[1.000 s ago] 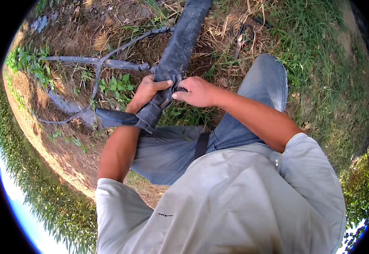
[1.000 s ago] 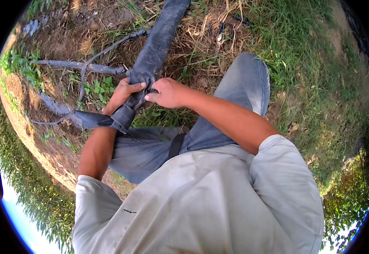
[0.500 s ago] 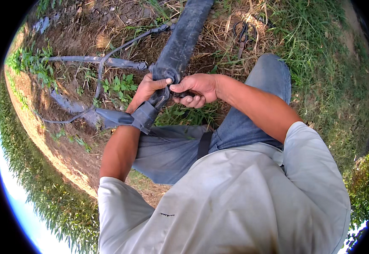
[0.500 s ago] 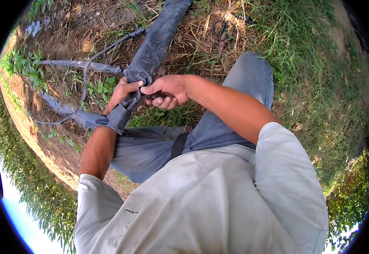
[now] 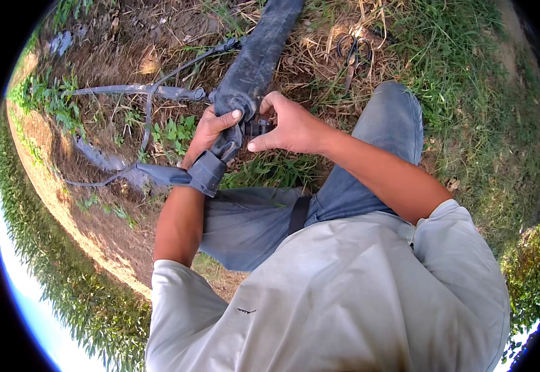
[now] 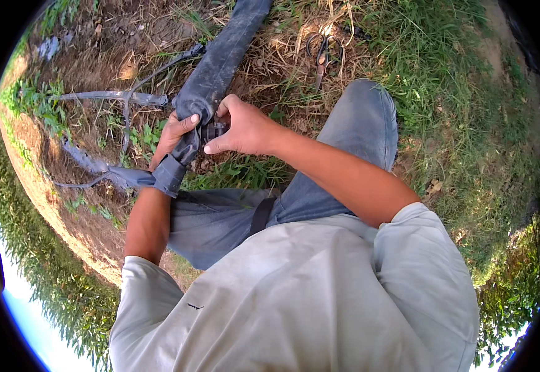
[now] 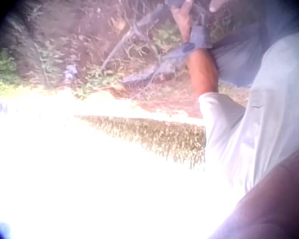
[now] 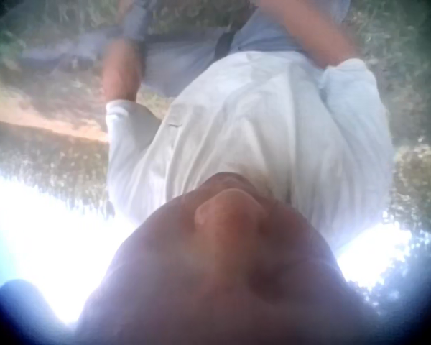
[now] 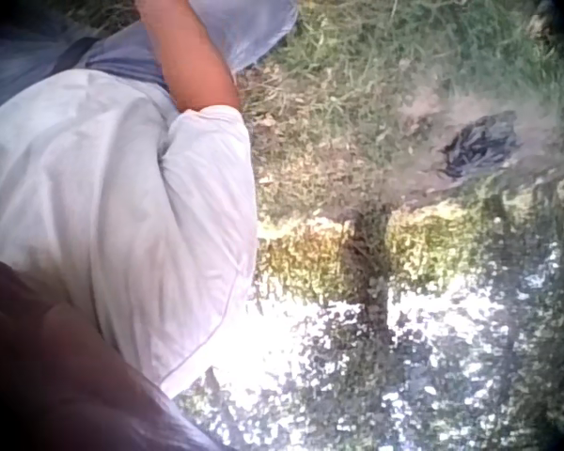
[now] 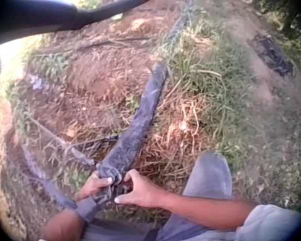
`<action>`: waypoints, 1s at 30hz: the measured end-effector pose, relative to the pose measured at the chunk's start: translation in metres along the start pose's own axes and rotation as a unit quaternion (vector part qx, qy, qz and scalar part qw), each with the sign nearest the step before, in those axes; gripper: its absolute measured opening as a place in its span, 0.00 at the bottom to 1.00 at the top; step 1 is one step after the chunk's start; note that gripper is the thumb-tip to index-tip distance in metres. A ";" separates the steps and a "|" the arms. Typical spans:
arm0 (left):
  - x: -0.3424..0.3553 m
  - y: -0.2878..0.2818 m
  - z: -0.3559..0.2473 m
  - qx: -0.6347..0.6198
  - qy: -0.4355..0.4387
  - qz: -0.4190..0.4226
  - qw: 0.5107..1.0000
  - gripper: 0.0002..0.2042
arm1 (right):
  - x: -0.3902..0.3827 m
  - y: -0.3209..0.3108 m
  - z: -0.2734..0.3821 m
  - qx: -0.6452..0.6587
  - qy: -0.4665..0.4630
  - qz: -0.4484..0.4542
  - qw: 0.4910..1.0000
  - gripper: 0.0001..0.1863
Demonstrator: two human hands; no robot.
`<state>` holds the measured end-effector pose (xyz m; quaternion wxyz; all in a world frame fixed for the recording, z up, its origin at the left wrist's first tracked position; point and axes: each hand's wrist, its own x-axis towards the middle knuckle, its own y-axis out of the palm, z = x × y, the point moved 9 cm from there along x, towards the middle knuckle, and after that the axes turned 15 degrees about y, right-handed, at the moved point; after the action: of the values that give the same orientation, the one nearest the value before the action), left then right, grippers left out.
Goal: The person sits on the ground and repairs a black irrigation hose by hand. They insert a black plastic connector into the hose end and wrap the joint tightly with black electrical tape to secure it.
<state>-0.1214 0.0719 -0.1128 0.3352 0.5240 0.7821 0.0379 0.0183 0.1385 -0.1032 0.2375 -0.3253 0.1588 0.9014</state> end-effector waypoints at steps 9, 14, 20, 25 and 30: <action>0.008 -0.027 0.021 0.054 -0.041 -0.016 0.998 0.18 | -0.059 0.007 0.041 -0.261 -0.310 -0.309 0.861 0.20; 0.004 -0.027 0.020 0.086 -0.036 -0.058 0.994 0.13 | -0.042 0.016 0.026 -0.301 -0.225 -0.266 0.888 0.17; 0.001 -0.030 0.022 0.116 -0.043 -0.059 0.991 0.11 | -0.029 0.018 0.011 -0.213 -0.234 -0.185 0.930 0.17; -0.001 -0.030 0.022 0.084 -0.029 -0.052 0.995 0.10 | -0.024 0.019 0.016 -0.110 -0.246 -0.092 0.959 0.17; -0.001 -0.032 0.028 0.043 -0.031 -0.017 0.998 0.10 | -0.028 0.024 0.025 -0.134 -0.266 -0.066 0.952 0.16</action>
<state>-0.1306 0.0489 -0.1475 0.3370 0.5256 0.7809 -0.0173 0.0115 0.1208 -0.0629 0.2841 -0.1118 -0.0540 0.9507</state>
